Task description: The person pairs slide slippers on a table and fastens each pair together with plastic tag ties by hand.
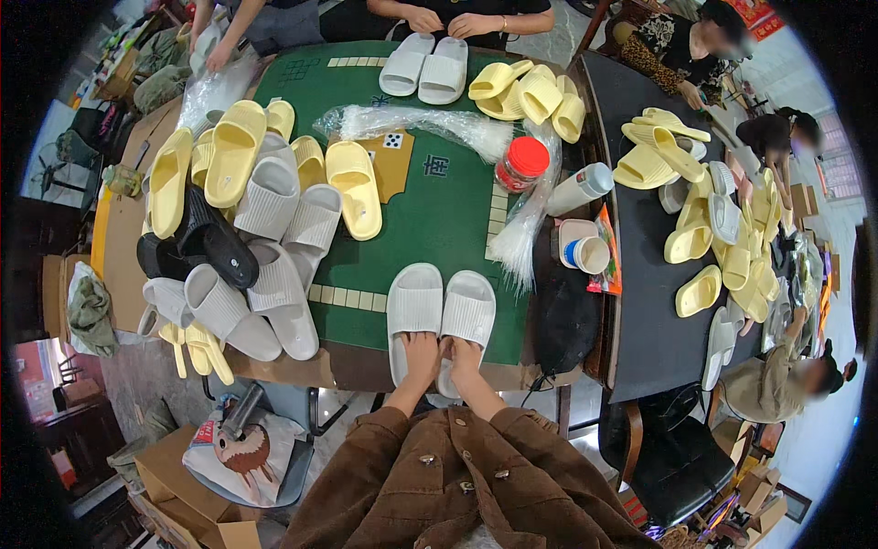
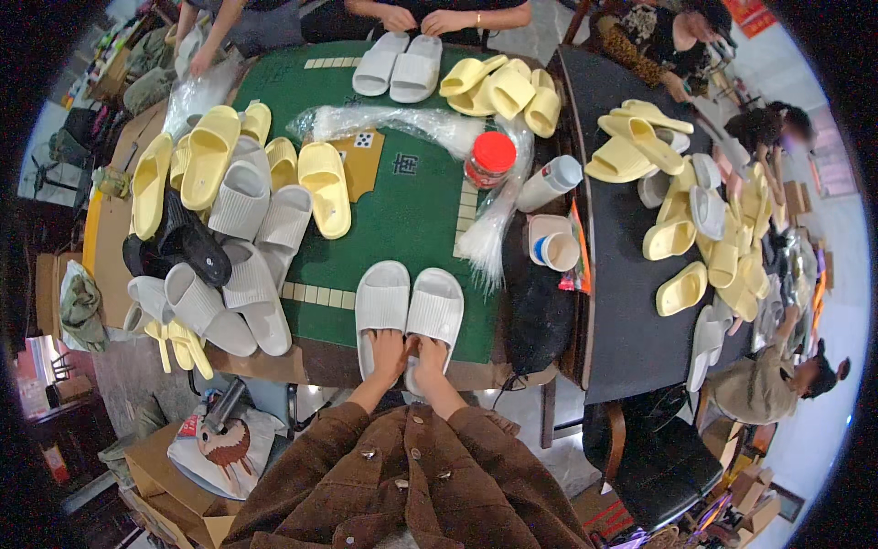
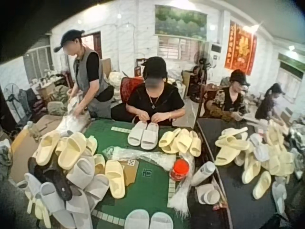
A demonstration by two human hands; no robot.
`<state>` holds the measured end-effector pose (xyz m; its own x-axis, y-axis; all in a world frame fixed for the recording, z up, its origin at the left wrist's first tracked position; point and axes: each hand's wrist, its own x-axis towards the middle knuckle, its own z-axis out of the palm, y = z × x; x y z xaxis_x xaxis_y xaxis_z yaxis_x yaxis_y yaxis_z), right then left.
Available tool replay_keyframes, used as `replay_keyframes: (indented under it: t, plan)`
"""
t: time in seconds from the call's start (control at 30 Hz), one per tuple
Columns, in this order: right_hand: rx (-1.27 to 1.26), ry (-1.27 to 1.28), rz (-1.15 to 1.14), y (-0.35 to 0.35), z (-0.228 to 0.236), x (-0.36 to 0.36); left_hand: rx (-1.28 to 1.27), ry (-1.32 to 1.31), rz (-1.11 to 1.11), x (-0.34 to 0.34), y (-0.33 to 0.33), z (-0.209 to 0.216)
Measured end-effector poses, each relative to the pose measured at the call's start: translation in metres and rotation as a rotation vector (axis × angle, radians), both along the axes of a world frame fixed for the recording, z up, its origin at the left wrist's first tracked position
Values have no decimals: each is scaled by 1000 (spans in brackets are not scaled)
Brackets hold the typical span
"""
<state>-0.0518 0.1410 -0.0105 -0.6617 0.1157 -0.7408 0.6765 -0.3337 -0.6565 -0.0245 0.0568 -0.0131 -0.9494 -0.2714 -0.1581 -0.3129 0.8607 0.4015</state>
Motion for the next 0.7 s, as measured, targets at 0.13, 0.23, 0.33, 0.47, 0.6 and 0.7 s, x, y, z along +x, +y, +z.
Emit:
replay_keyframes:
  t: [0.13, 0.23, 0.33, 0.47, 0.6, 0.7]
  plan:
    - [-7, -5, 18, 12, -7, -2, 5, 72, 5, -5, 6, 2]
    - [-325, 1, 67, 28, -2, -1, 43, 106, 80, -7, 8, 5]
    - [-317, -168, 204, 44, 45, -1, 96, -90, 183, -8, 2, 6]
    - [-162, -2, 641, 70, 71, -36, 36, 9, 252, -16, 5, -8]
    - [303, 396, 849, 58, 80, -102, 71, 192, 275, -17, 8, -10]
    - [522, 479, 932, 36, 65, -127, 43, 64, 238, -18, 10, -8]
